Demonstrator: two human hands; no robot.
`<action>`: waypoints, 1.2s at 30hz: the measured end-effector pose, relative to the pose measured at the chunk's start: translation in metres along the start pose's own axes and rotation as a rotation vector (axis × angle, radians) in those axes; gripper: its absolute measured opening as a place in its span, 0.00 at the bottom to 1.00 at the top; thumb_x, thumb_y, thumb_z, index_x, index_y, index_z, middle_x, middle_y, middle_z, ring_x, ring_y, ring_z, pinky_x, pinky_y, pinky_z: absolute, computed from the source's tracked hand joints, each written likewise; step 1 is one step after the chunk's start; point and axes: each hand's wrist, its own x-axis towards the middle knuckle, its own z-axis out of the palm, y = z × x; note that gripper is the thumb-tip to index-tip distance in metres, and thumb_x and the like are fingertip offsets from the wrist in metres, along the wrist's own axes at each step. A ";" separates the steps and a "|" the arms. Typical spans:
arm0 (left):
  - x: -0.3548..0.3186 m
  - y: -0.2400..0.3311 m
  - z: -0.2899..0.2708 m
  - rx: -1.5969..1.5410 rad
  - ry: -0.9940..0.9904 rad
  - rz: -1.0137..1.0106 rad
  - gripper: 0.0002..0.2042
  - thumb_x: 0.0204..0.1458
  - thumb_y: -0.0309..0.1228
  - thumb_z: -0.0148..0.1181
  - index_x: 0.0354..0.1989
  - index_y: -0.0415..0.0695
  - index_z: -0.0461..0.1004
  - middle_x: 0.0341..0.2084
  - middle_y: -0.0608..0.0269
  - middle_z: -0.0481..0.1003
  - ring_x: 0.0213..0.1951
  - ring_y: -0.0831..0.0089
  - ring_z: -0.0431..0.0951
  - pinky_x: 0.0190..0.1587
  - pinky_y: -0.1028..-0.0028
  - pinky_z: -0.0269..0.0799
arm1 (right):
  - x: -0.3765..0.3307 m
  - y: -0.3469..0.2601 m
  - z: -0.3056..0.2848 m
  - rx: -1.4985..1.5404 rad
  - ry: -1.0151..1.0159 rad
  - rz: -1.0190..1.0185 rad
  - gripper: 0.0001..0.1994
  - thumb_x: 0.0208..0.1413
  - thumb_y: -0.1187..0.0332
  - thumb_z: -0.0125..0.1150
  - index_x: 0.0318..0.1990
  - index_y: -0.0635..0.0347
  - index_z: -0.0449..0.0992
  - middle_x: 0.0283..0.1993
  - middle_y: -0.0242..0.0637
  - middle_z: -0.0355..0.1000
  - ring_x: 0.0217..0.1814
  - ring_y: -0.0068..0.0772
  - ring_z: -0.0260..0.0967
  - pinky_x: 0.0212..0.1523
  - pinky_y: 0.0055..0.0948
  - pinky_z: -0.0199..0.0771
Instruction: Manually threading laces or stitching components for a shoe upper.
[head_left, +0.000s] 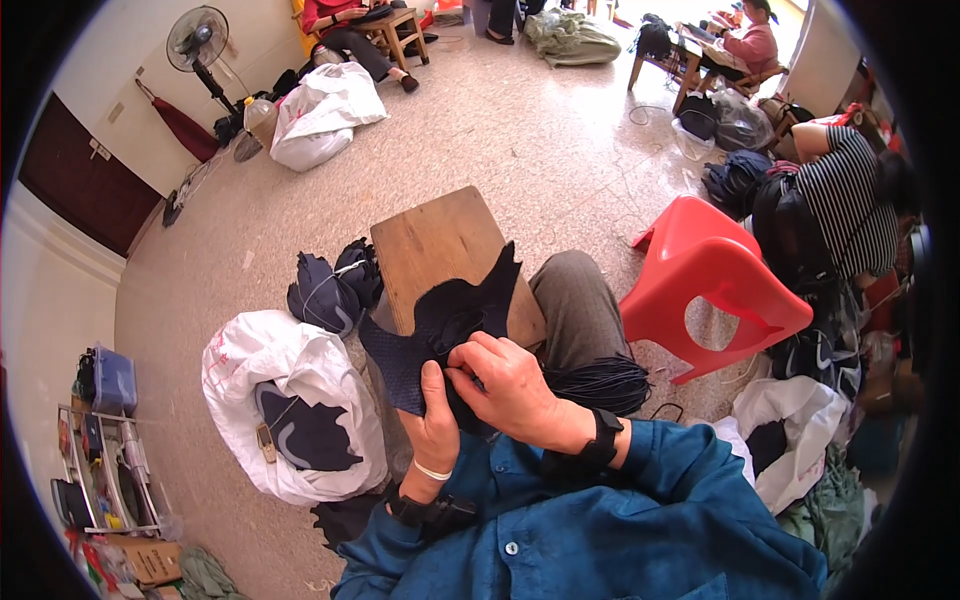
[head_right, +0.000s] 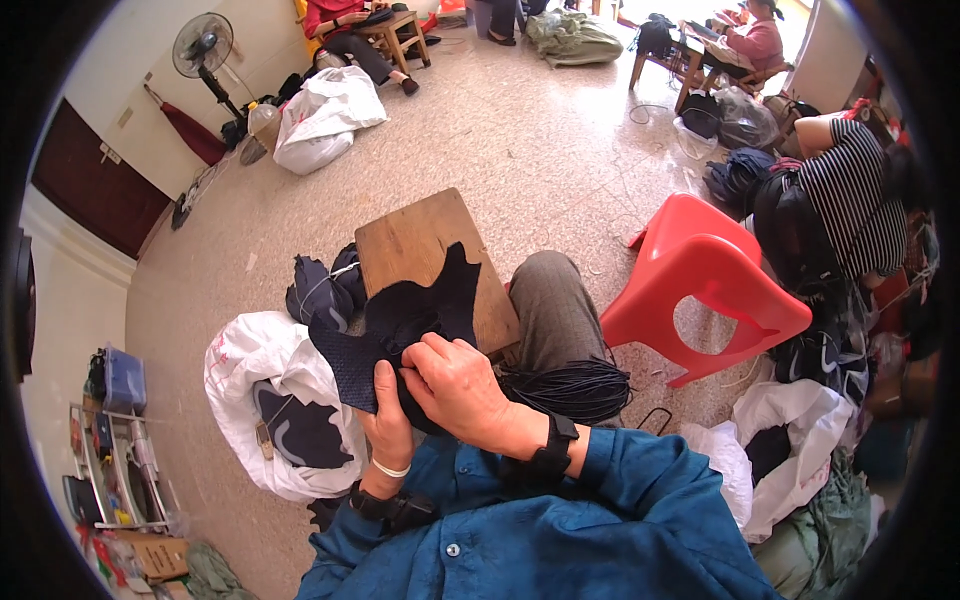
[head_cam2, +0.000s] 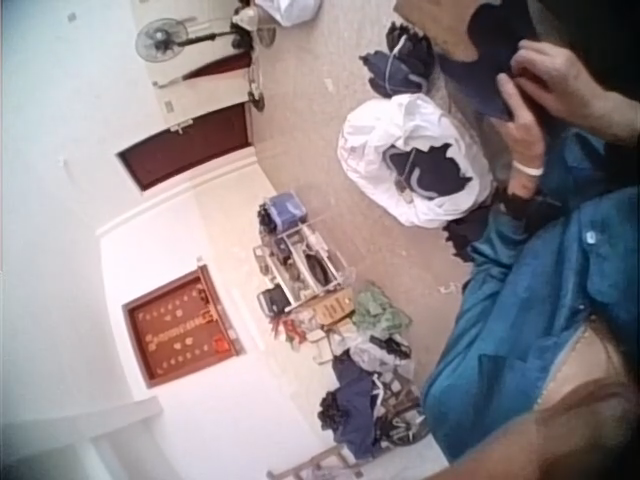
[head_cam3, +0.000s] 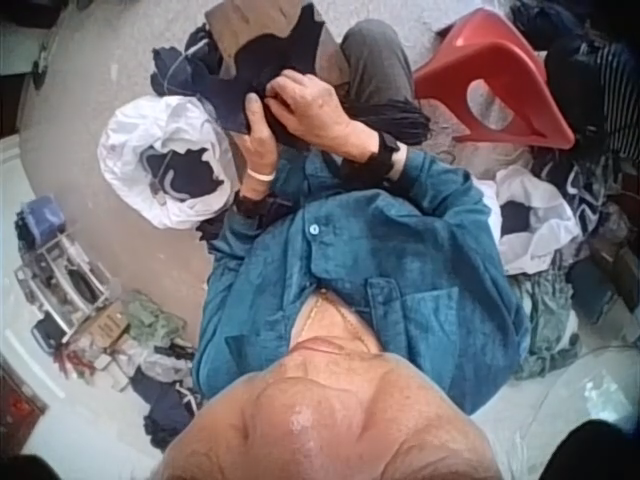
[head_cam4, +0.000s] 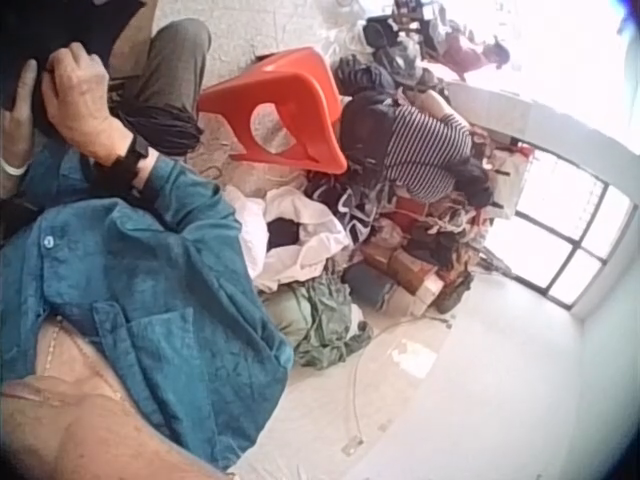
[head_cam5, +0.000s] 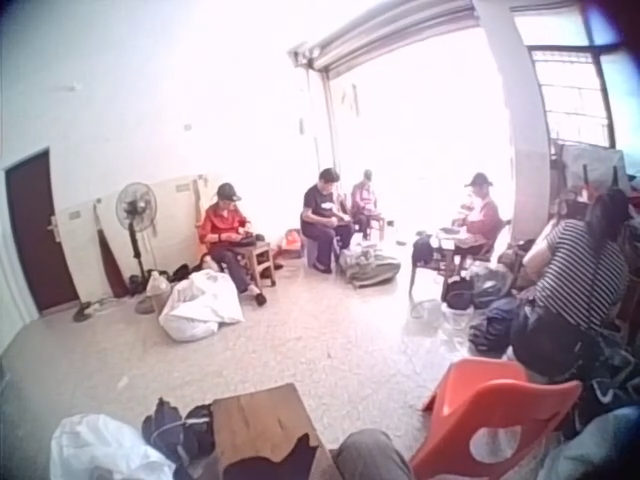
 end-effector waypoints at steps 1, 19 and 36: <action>0.000 0.001 0.001 0.032 -0.006 0.012 0.13 0.68 0.30 0.54 0.51 0.31 0.74 0.45 0.57 0.78 0.45 0.68 0.77 0.48 0.69 0.72 | 0.000 0.001 0.001 -0.017 0.013 -0.005 0.06 0.52 0.75 0.65 0.35 0.62 0.74 0.32 0.40 0.70 0.31 0.48 0.72 0.32 0.41 0.72; 0.004 -0.004 0.000 -0.073 0.044 -0.056 0.07 0.64 0.24 0.58 0.44 0.32 0.77 0.39 0.62 0.79 0.39 0.73 0.76 0.44 0.70 0.72 | 0.004 0.009 -0.008 0.272 -0.135 0.046 0.05 0.51 0.78 0.65 0.34 0.63 0.76 0.28 0.36 0.71 0.28 0.35 0.72 0.33 0.33 0.72; 0.036 0.022 -0.048 -0.378 -0.285 -0.509 0.18 0.60 0.26 0.65 0.58 0.40 0.74 0.51 0.61 0.78 0.51 0.70 0.79 0.55 0.70 0.75 | 0.006 0.027 -0.064 1.313 -0.177 0.793 0.19 0.65 0.65 0.63 0.60 0.63 0.72 0.56 0.37 0.76 0.56 0.29 0.75 0.59 0.31 0.77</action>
